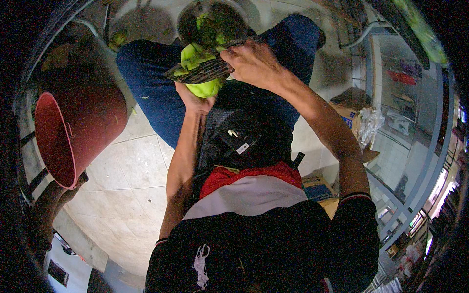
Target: The person shreds a chayote by hand using a metal grater over a bucket.
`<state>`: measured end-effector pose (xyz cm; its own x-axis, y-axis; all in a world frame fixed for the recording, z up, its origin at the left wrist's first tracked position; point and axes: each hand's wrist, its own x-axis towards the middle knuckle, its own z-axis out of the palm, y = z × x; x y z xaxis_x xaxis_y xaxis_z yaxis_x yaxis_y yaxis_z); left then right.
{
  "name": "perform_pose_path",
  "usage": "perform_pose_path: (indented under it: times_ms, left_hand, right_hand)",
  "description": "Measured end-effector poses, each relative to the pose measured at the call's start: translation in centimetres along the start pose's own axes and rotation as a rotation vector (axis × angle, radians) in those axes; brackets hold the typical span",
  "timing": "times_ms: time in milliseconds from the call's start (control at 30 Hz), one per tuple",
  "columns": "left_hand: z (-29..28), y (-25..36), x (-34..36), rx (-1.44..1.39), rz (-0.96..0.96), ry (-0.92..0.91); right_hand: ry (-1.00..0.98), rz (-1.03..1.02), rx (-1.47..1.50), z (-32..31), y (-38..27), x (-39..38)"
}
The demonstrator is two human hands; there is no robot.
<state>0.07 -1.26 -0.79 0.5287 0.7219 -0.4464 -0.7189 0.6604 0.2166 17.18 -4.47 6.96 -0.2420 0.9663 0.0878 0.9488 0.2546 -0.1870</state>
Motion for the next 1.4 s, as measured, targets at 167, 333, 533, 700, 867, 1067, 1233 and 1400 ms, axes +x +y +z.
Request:
perform_pose_path:
  times_ms: [167, 333, 533, 700, 867, 1067, 1233, 1400]
  left_hand:
    - [0.3, 0.1, -0.2, 0.003, -0.012, 0.024]
    - [0.5, 0.1, -0.2, 0.011, 0.017, -0.005]
    - [0.8, 0.4, -0.1, 0.107, -0.037, -0.057]
    - [2.4, 0.6, -0.6, -0.035, -0.093, -0.120]
    - [1.1, 0.5, 0.3, -0.050, -0.080, -0.086]
    - [0.8, 0.5, 0.7, -0.001, 0.011, 0.058]
    - [1.5, 1.0, -0.4, -0.114, -0.091, -0.123]
    - [0.0, 1.1, 0.6, -0.101, -0.095, -0.075]
  right_hand:
    - [0.001, 0.023, -0.002, 0.7, 0.2, -0.1]
    - [-0.022, 0.052, 0.009, 1.2, 1.0, 0.2]
    - [-0.071, 0.400, 0.012, 2.7, 2.8, 1.5]
    - [-0.046, 0.473, 0.168, 2.9, 6.3, 2.8]
    - [-0.035, 0.530, 0.311, -0.5, 4.8, 3.0]
    - [-0.057, 0.356, 0.232, -4.5, -1.2, 0.2]
    - [-0.001, 0.017, -0.039, -2.9, -2.5, -2.5]
    - [0.035, -0.079, -0.006, -2.3, -3.1, -2.1]
